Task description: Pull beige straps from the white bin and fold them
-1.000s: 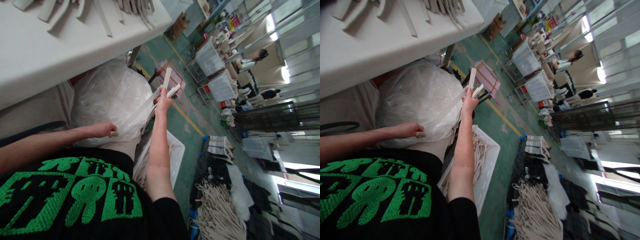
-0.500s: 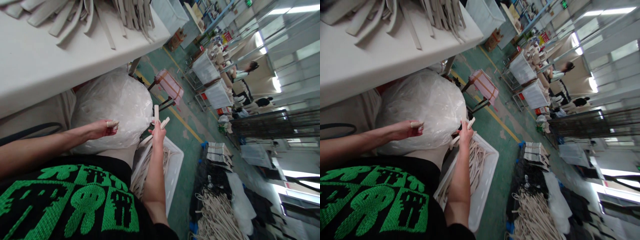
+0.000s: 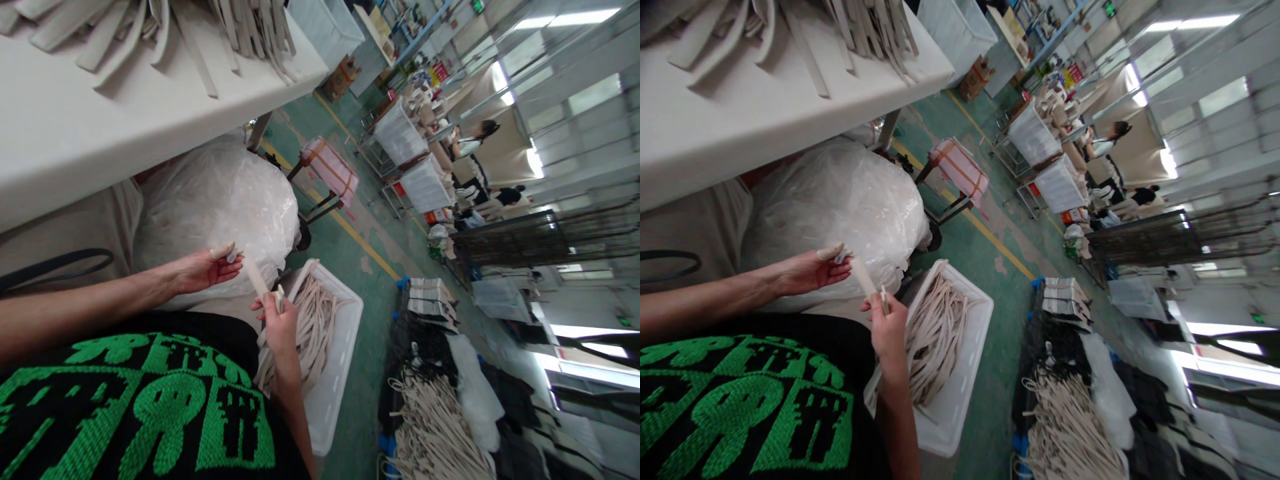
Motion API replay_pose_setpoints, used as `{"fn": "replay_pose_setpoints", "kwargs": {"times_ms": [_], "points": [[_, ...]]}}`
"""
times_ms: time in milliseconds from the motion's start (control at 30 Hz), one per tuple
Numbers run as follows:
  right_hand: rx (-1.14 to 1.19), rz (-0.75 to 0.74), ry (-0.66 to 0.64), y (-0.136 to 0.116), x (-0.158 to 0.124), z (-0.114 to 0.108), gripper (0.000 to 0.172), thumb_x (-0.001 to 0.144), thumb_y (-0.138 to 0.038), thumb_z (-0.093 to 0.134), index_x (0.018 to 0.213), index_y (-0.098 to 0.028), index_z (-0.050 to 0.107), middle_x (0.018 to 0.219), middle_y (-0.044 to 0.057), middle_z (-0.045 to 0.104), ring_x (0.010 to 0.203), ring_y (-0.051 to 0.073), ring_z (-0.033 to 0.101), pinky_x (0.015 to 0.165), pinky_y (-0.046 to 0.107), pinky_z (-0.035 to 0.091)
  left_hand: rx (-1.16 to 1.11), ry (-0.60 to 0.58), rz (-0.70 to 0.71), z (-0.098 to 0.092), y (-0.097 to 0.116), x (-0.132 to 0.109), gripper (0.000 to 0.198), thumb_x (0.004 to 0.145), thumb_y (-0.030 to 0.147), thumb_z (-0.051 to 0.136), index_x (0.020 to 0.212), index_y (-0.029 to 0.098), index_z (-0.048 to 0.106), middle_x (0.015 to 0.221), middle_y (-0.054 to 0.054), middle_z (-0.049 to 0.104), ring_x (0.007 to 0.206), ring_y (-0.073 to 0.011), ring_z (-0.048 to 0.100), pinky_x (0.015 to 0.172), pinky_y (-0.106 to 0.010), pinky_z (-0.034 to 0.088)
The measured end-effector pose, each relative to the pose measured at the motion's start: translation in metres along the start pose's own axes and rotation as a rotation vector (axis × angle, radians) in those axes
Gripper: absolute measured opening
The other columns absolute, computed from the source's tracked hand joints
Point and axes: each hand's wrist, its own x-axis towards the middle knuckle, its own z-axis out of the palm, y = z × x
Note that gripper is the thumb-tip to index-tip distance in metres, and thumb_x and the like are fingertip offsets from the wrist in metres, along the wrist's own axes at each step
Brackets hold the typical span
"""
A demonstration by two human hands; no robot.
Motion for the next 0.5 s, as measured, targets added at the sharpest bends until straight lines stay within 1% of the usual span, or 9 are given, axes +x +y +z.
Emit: {"fn": "replay_pose_setpoints", "kwargs": {"times_ms": [67, 167, 333, 400, 500], "points": [[-0.048, -0.067, -0.074, -0.010, -0.011, 0.011, 0.041, 0.097, -0.052, 0.061, 0.081, -0.018, 0.078, 0.074, 0.006, 0.079, 0.067, 0.019, 0.071, 0.063, 0.027, 0.055, 0.033, -0.011, 0.003, 0.001, -0.006, -0.001, 0.035, 0.107, 0.023, 0.057, 0.078, 0.017, 0.075, 0.078, -0.005, 0.078, 0.071, -0.0135, 0.074, 0.070, -0.021, 0.063], [-0.144, -0.127, -0.068, -0.016, -0.019, 0.014, 0.039, 0.099, -0.048, 0.059, 0.078, -0.020, 0.076, 0.074, 0.004, 0.078, 0.067, 0.019, 0.070, 0.067, 0.028, 0.053, 0.087, -0.038, 0.026, 0.001, -0.010, 0.000, 0.030, 0.103, 0.021, 0.062, 0.077, 0.017, 0.076, 0.080, -0.006, 0.079, 0.075, -0.0153, 0.075, 0.071, -0.021, 0.063], [-0.269, -0.145, -0.070, -0.004, -0.027, 0.003, 0.039, 0.101, -0.046, 0.054, 0.077, -0.022, 0.073, 0.071, 0.002, 0.076, 0.065, 0.018, 0.067, 0.064, 0.028, 0.046, 0.162, -0.052, 0.093, -0.001, -0.015, 0.005, 0.032, 0.103, 0.020, 0.062, 0.074, 0.017, 0.077, 0.080, -0.007, 0.079, 0.072, -0.0144, 0.074, 0.066, -0.018, 0.062], [-0.301, -0.141, -0.053, 0.000, -0.030, 0.002, 0.040, 0.101, -0.046, 0.051, 0.076, -0.023, 0.072, 0.070, 0.002, 0.075, 0.064, 0.018, 0.066, 0.063, 0.028, 0.045, 0.191, -0.059, 0.107, -0.002, -0.018, 0.008, 0.028, 0.100, 0.021, 0.066, 0.075, 0.017, 0.077, 0.081, -0.007, 0.079, 0.073, -0.0152, 0.074, 0.066, -0.019, 0.062], [-0.317, -0.123, -0.012, 0.004, -0.033, 0.003, 0.042, 0.102, -0.045, 0.048, 0.075, -0.023, 0.071, 0.071, 0.002, 0.074, 0.065, 0.019, 0.066, 0.065, 0.028, 0.045, 0.247, -0.081, 0.123, -0.001, -0.025, 0.012, 0.019, 0.094, 0.022, 0.074, 0.075, 0.018, 0.078, 0.082, -0.008, 0.080, 0.076, -0.0177, 0.075, 0.069, -0.022, 0.064]]}}
